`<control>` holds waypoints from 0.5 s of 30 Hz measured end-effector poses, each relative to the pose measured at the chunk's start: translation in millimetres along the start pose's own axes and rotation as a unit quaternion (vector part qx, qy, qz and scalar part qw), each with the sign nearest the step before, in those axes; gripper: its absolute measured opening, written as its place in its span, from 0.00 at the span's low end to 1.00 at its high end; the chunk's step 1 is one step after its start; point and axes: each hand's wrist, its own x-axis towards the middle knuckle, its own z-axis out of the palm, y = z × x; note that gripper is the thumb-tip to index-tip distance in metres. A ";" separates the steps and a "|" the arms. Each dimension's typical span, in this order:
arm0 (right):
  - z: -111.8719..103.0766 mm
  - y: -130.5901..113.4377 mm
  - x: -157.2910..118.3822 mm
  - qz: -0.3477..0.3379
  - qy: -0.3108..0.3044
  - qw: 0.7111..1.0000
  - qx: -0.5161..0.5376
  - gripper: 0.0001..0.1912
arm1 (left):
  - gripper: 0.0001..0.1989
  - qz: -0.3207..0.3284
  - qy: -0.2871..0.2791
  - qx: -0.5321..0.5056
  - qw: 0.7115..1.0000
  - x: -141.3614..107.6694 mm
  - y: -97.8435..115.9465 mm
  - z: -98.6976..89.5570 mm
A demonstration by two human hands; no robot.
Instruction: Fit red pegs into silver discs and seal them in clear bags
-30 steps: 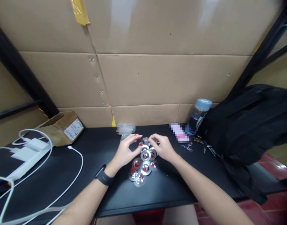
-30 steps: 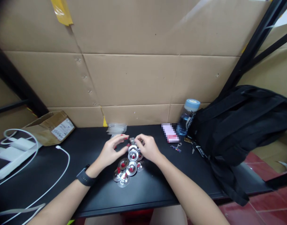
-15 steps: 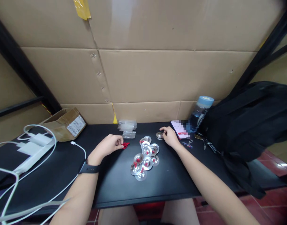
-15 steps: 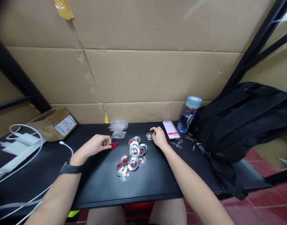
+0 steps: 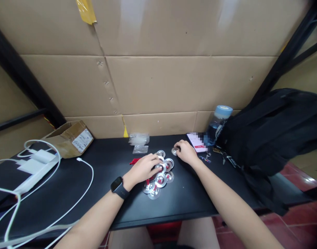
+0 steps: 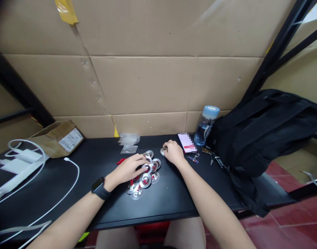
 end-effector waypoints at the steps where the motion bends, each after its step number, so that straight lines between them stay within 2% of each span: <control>1: -1.6 -2.8 -0.6 -0.004 0.005 1.000 0.003 0.14 | 0.10 0.000 -0.002 0.003 1.000 0.8 1.0 0.9; 6: -5.0 -13.4 -2.4 -0.030 0.019 0.998 0.052 0.14 | 0.07 0.001 -0.047 0.013 0.999 3.9 2.1 0.5; 9: -6.8 -19.1 -4.5 -0.080 0.006 0.991 0.104 0.15 | 0.06 0.000 -0.058 0.037 0.998 4.1 2.2 0.8; 13: -10.9 -38.1 -12.3 -0.203 -0.055 0.957 0.198 0.16 | 0.10 -0.021 -0.016 0.060 0.998 3.8 -0.2 0.9; 15: -9.2 -52.3 -17.6 -0.236 -0.073 0.937 0.246 0.23 | 0.10 -0.048 0.032 0.033 0.998 4.2 -1.9 -0.7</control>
